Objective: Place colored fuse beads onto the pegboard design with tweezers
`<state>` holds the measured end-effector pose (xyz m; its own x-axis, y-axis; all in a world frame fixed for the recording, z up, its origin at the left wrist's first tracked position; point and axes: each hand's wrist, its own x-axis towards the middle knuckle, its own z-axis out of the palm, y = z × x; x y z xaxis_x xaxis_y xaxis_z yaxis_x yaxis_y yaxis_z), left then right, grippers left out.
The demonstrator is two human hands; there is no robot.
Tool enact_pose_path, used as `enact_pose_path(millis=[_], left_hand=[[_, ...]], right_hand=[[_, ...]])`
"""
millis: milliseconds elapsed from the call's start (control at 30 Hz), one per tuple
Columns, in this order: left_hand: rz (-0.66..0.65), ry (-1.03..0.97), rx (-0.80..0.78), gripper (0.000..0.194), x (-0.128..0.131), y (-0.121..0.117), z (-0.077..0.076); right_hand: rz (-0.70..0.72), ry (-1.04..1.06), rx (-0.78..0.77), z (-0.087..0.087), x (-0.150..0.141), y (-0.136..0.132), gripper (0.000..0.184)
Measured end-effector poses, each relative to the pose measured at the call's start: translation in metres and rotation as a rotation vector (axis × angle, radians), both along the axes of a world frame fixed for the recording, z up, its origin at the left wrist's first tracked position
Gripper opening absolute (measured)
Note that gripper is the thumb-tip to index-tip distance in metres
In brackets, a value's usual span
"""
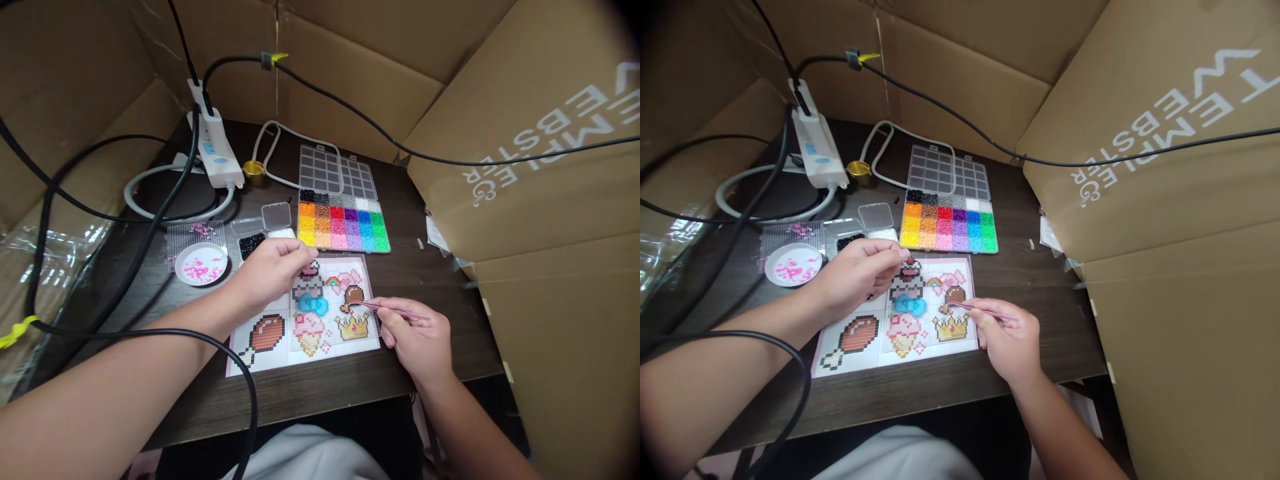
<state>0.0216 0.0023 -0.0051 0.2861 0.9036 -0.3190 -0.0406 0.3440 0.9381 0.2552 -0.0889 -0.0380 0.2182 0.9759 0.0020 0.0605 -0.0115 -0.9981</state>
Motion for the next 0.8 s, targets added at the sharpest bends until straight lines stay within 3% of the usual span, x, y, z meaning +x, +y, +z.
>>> enact_pose_path(millis=[800], left_hand=[[-0.015,0.044,0.025,0.035,-0.0005,-0.0007,0.0002]], right_hand=[[0.05,-0.115,-0.011,-0.0061,0.0058,-0.0045,0.008]])
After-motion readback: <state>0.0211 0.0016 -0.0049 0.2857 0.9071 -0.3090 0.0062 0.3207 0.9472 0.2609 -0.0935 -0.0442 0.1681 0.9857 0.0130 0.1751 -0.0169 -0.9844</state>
